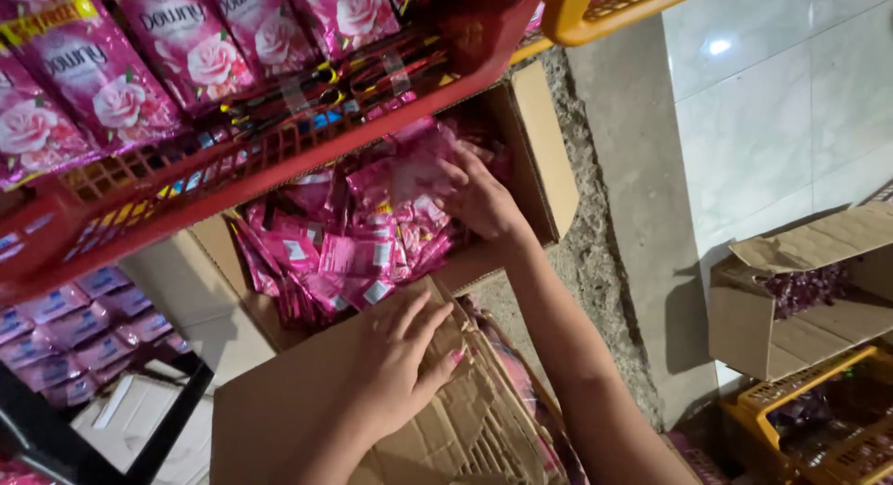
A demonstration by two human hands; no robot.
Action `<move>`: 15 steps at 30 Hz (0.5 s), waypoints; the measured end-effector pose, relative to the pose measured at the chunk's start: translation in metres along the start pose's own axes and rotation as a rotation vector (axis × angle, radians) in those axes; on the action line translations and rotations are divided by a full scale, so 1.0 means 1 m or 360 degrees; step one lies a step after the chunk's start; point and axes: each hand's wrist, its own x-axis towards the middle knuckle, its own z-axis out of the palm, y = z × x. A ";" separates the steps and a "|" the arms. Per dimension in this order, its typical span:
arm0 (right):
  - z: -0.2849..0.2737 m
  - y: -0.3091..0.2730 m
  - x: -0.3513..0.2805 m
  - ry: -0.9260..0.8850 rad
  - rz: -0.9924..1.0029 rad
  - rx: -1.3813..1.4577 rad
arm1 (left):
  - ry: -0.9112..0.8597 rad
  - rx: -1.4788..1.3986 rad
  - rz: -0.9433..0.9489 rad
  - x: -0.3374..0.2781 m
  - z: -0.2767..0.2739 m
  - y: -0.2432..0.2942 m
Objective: Wiping down individual packets of detergent and fabric softener and organizing them into bins.
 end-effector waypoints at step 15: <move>-0.075 0.149 0.059 0.0948 0.0266 -0.0550 | -0.0079 0.0033 -0.0119 0.004 -0.012 -0.006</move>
